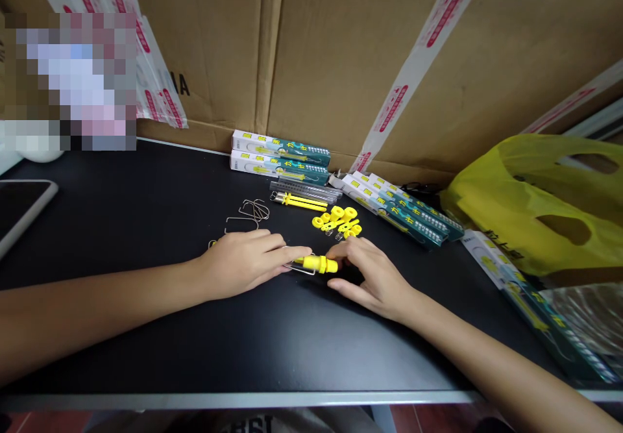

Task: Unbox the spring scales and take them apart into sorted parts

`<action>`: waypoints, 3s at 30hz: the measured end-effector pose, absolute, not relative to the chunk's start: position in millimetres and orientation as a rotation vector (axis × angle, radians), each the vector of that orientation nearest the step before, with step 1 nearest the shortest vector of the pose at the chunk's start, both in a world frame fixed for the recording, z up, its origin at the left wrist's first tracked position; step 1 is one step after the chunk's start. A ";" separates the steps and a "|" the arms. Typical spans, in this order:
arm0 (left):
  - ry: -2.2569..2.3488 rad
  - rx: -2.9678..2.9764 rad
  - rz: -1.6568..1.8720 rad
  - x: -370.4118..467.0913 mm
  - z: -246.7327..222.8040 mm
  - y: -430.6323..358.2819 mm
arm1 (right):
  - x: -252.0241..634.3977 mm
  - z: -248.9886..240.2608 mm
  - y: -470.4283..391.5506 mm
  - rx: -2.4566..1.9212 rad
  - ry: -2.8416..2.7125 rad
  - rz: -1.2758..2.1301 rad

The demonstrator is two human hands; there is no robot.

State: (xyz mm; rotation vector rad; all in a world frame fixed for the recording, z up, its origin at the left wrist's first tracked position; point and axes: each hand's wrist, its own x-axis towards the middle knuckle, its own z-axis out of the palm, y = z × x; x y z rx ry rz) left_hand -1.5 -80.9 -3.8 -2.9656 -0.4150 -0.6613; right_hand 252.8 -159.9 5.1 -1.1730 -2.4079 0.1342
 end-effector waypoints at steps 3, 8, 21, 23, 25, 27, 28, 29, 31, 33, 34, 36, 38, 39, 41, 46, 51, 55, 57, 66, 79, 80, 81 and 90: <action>-0.421 -2.967 -0.658 -1.4 -4.6 -80.8 | 252.4 5.0 -159.7 -1.208 -2.447 0.123; -0.422 -2.968 -0.656 -1.3 -5.1 -80.8 | 252.3 4.6 -161.8 -1.193 -2.367 0.133; -0.416 -2.962 -0.660 -1.1 -4.0 -81.1 | 252.4 4.2 -159.6 -1.216 -2.427 0.094; -0.416 -2.962 -0.661 -1.2 -4.1 -81.1 | 252.0 5.0 -159.5 -1.196 -2.403 0.099; -0.416 -2.961 -0.661 -1.3 -4.3 -81.0 | 251.6 6.3 -159.5 -1.180 -2.379 0.115; -0.416 -2.962 -0.660 -1.4 -4.5 -80.9 | 251.4 7.5 -159.8 -1.168 -2.359 0.135; -0.417 -2.962 -0.661 -1.4 -4.5 -80.9 | 251.4 8.1 -160.0 -1.160 -2.348 0.144; -0.417 -2.962 -0.663 -1.4 -4.5 -80.9 | 251.6 8.7 -160.3 -1.152 -2.335 0.152; -0.418 -2.962 -0.664 -1.3 -4.1 -81.1 | 252.4 9.9 -160.9 -1.132 -2.305 0.161; -0.422 -2.967 -0.655 -1.3 -3.5 -81.4 | 253.7 11.3 -160.8 -1.129 -2.271 0.147; -0.424 -2.970 -0.649 -1.3 -3.2 -81.5 | 254.5 12.1 -160.5 -1.141 -2.263 0.122; -0.425 -2.971 -0.639 -1.2 -3.0 -81.7 | 256.0 13.4 -159.1 -1.186 -2.285 0.027; -0.424 -2.966 -0.639 -1.2 -3.2 -81.7 | 256.8 14.0 -157.3 -1.240 -2.360 -0.102; -0.423 -2.963 -0.642 -1.2 -3.4 -81.7 | 256.9 13.9 -156.5 -1.264 -2.406 -0.159; -0.425 -2.961 -0.646 -1.1 -3.8 -81.6 | 256.3 13.2 -155.7 -1.308 -2.488 -0.223; -0.427 -2.971 -0.643 -1.2 -4.2 -81.4 | 252.8 11.0 -158.3 -1.380 -2.561 -0.141; -0.424 -2.960 -0.644 -1.2 -3.8 -81.6 | 248.7 6.6 -154.3 -1.338 -2.506 -0.123; -0.413 -2.956 -0.649 -0.9 -3.7 -81.5 | 245.2 1.2 -143.6 -1.317 -2.458 -0.199; -0.413 -2.954 -0.650 -0.7 -3.7 -81.4 | 242.8 0.5 -138.0 -1.332 -2.438 -0.229; -0.405 -2.965 -0.646 -1.6 -4.5 -80.6 | 229.3 1.5 -125.9 -1.455 -2.398 -0.246; -0.414 -2.977 -0.644 -1.1 -5.9 -80.3 | 238.2 -1.2 -119.7 -1.566 -2.334 -0.670; -0.415 -2.978 -0.646 -1.1 -5.8 -80.4 | 239.1 0.2 -121.3 -1.561 -2.321 -0.652; -0.415 -2.977 -0.652 -1.1 -5.5 -80.4 | 240.0 2.3 -123.8 -1.548 -2.300 -0.622; -0.403 -2.965 -0.685 -2.1 -4.3 -80.6 | 233.6 16.6 -158.1 -1.306 -2.370 0.157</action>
